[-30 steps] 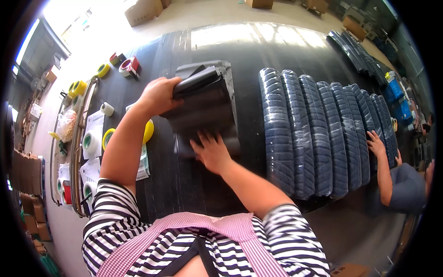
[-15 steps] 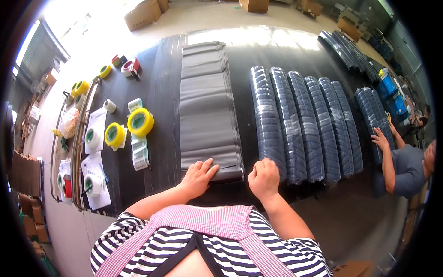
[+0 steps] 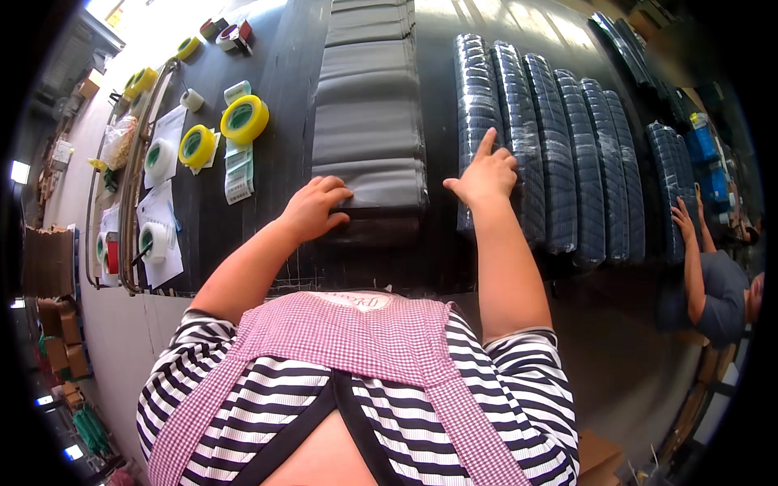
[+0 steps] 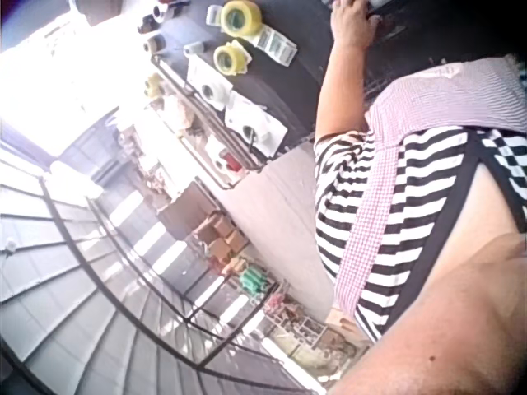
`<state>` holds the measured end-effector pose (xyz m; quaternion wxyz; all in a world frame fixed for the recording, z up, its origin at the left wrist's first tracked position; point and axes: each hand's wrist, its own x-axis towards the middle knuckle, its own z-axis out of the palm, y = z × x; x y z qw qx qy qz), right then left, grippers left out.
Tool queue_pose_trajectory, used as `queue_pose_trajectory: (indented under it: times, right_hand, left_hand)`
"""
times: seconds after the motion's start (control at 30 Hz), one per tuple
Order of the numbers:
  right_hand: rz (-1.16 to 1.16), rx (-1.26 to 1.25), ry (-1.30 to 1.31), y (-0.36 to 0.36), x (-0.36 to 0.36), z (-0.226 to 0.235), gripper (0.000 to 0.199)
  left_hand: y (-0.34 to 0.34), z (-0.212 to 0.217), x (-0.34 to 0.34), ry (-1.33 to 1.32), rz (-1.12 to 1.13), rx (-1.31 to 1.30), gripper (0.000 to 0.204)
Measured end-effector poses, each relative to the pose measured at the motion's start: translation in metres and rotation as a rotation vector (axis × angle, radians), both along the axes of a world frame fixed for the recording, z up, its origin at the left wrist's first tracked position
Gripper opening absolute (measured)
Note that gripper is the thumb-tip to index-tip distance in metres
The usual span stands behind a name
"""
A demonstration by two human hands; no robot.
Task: The person retrieves long black cylinders from a cardboard box and wraps each one in a grey plastic sheet, smoothing the plastic by hand and placing the wrapped cylinders into rows on a workbench.
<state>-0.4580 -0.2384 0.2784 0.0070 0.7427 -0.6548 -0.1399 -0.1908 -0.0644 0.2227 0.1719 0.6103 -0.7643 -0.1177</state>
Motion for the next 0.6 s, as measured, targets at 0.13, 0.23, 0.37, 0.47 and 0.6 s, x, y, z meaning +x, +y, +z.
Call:
queue_pose_trajectory:
  times: [0.13,0.23,0.37,0.47,0.6]
  right_hand:
    - [-0.065,-0.016,0.075,-0.005,0.006,-0.008,0.129]
    - [-0.093,-0.001,-0.221,0.003,-0.019,-0.014,0.123]
    - [-0.264,0.496,-1.496,0.06,-0.063,-0.032,0.09]
    - [-0.349,0.764,-1.833,0.128,-0.098,-0.038,0.085]
    - [-0.463,0.868,-2.13,0.198,-0.104,-0.032,0.081]
  left_hand:
    - [-0.008,-0.011,0.0,-0.078,-0.068,0.029,0.033]
    - [-0.017,-0.01,0.01,-0.025,-0.108,0.122,0.027]
    - [-0.018,-0.026,0.016,-0.008,-0.161,0.078,0.021]
    - [-0.02,-0.021,0.009,-0.07,-0.169,0.059,0.02]
    - [-0.026,-0.023,0.005,-0.068,-0.145,0.099,0.026]
